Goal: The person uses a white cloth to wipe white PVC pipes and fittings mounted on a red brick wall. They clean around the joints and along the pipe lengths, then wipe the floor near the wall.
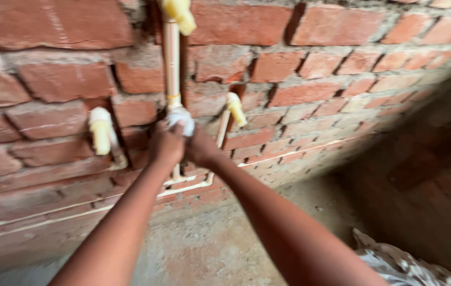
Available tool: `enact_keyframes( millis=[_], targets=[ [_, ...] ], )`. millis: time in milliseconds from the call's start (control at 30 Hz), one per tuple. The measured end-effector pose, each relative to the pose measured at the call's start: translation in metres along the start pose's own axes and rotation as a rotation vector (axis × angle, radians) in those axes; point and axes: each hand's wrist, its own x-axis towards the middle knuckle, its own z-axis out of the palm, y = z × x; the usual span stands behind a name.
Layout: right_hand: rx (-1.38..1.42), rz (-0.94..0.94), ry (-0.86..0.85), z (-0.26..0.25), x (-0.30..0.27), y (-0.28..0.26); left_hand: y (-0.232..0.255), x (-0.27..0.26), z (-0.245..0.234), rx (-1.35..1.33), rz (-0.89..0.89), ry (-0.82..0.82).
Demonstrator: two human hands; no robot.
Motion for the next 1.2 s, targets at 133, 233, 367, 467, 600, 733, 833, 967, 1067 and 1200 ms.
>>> enact_keyframes(
  millis=[133,233,367,467,600,733,833,967,1067,1200],
  targets=[
    [0.197,0.021,-0.090,0.000,0.000,0.004,-0.023,0.024,0.017,0.120,0.095,0.071],
    [-0.118,-0.222,0.067,-0.002,-0.003,0.001,-0.027,0.028,0.018,0.097,0.058,0.022],
    [-0.288,-0.017,0.075,-0.003,-0.015,-0.018,-0.020,0.017,0.007,0.012,-0.010,-0.032],
    [-0.459,-0.075,0.131,-0.002,-0.026,-0.025,-0.013,0.009,-0.006,-0.069,-0.126,-0.106],
    [-0.427,-0.088,0.124,0.003,-0.017,-0.014,-0.006,0.004,-0.010,-0.233,-0.127,-0.123],
    [-0.424,-0.418,0.009,-0.002,0.011,0.006,0.022,-0.007,-0.016,-0.017,-0.175,-0.098],
    [0.186,0.045,-0.259,-0.014,0.002,0.004,0.047,-0.019,-0.022,0.194,-0.254,-0.097],
    [0.380,0.067,-0.339,-0.025,-0.013,-0.006,0.048,-0.015,-0.014,0.298,-0.244,-0.096],
    [0.002,0.002,-0.324,-0.026,-0.009,-0.020,0.019,0.000,-0.009,0.059,-0.116,-0.070],
    [-0.480,0.022,-0.061,-0.011,-0.008,-0.048,-0.006,0.000,-0.014,-0.510,-0.451,-0.386]
  ],
)
